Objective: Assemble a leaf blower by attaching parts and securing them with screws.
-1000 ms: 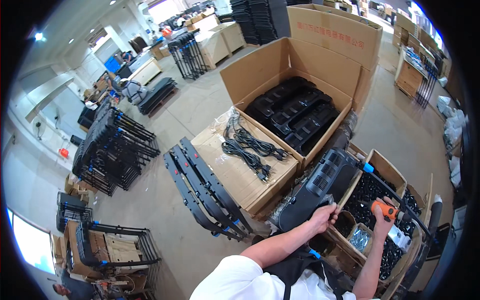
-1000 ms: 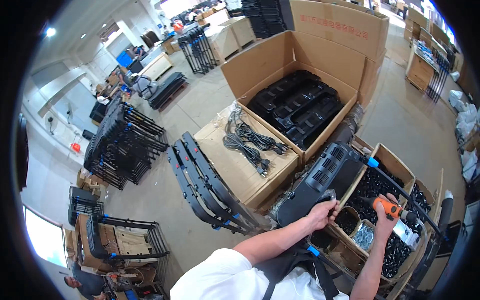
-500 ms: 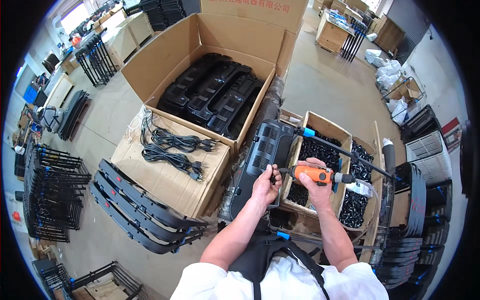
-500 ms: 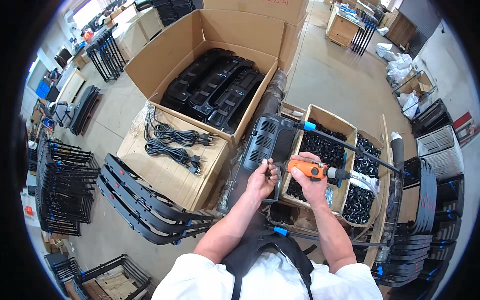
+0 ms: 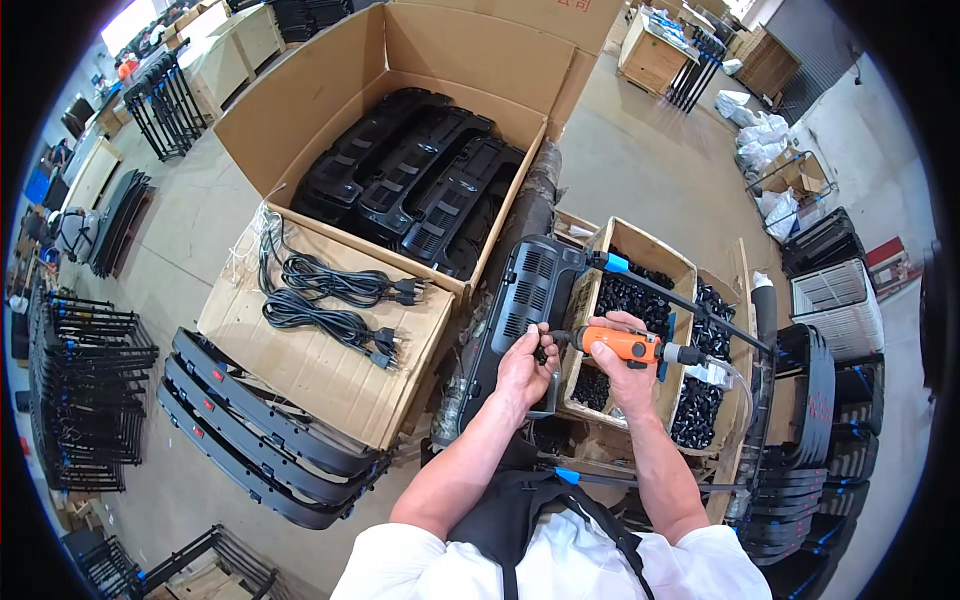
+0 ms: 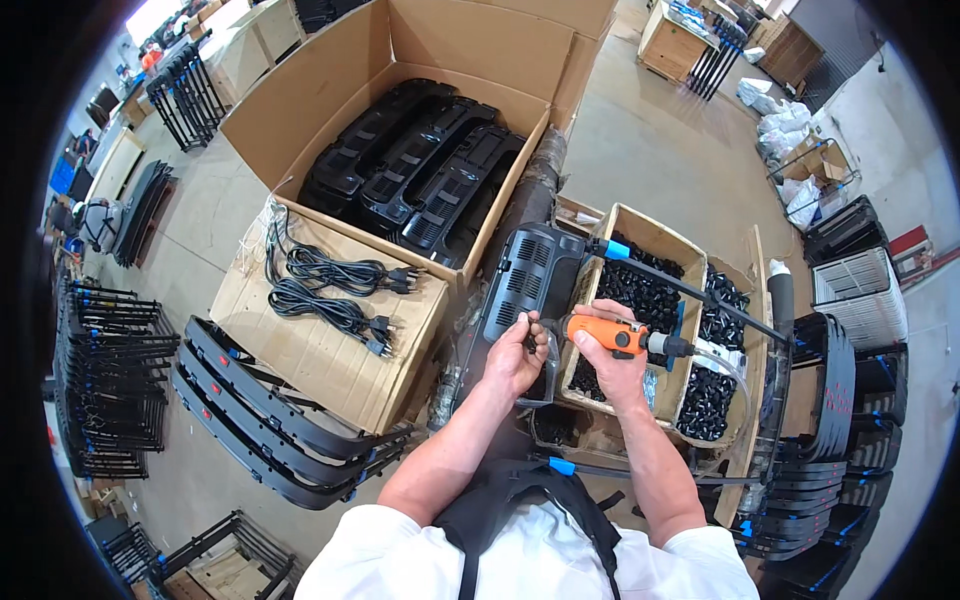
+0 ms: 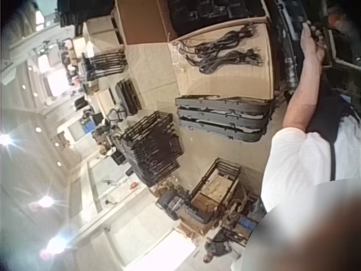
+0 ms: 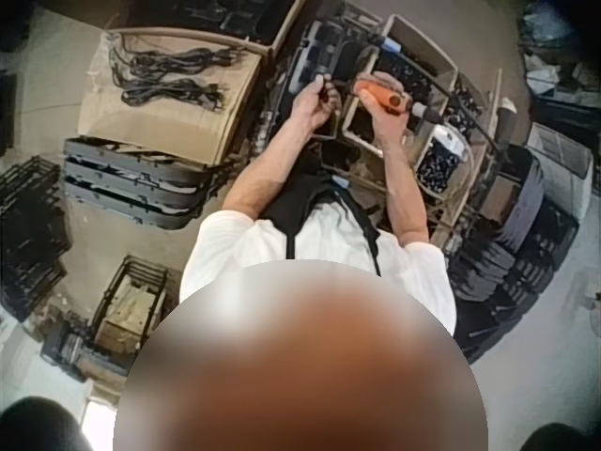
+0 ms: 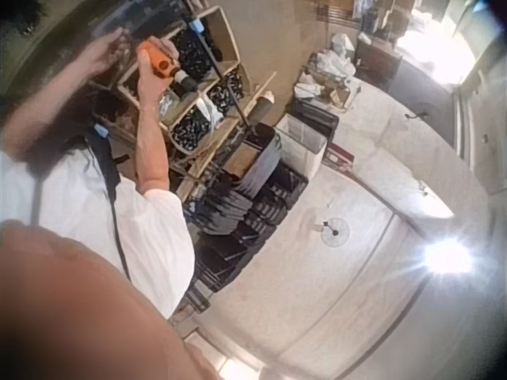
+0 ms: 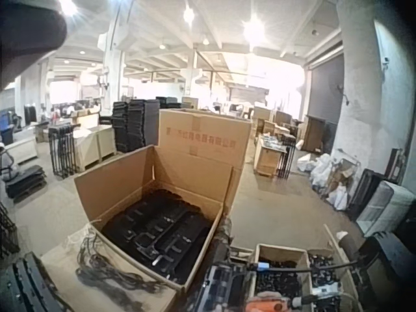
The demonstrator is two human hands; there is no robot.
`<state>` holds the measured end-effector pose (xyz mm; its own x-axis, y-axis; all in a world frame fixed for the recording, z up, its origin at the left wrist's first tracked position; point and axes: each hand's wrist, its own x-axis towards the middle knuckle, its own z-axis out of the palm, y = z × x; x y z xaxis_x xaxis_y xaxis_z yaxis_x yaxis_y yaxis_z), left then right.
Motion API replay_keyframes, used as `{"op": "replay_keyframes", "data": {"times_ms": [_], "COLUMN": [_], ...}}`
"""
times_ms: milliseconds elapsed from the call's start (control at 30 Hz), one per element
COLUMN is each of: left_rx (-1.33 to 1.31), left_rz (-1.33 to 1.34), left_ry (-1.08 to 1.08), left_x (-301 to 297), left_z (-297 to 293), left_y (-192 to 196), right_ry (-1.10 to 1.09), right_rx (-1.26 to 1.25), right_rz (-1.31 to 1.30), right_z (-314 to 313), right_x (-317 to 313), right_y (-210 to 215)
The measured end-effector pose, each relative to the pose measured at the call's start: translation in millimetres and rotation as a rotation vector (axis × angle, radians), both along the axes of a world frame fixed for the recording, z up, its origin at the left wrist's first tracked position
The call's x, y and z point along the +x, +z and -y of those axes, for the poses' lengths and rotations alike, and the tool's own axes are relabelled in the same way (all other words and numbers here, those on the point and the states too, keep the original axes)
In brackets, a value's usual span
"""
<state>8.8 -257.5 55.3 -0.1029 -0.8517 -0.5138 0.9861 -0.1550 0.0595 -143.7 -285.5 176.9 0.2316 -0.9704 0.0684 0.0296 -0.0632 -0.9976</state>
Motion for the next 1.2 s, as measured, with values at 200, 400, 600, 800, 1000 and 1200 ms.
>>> {"op": "replay_keyframes", "data": {"times_ms": [200,400,600,800,1000,1200], "left_rx": [-0.026,-0.095,0.077,-0.059,-0.075,-0.050], "left_rz": [-0.067,-0.105,0.022,0.191,0.198,0.205], "left_ry": [-0.045,0.002,-0.024,-0.178,-0.228,-0.244], "left_x": [7,17,8,5,10,16], "left_z": [5,8,-3,-21,-25,-27], "left_y": [4,-3,9,6,15,1], "right_ry": [0.015,0.038,-0.004,0.002,0.018,0.068], "right_rx": [-0.024,0.007,-0.057,-0.127,-0.106,-0.145], "right_rz": [-0.042,-0.070,-0.072,-0.089,-0.103,-0.163], "right_z": [8,19,47,87,107,109], "right_x": [6,24,55,83,93,104], "right_y": [8,8,-3,-21,-33,-30]}}
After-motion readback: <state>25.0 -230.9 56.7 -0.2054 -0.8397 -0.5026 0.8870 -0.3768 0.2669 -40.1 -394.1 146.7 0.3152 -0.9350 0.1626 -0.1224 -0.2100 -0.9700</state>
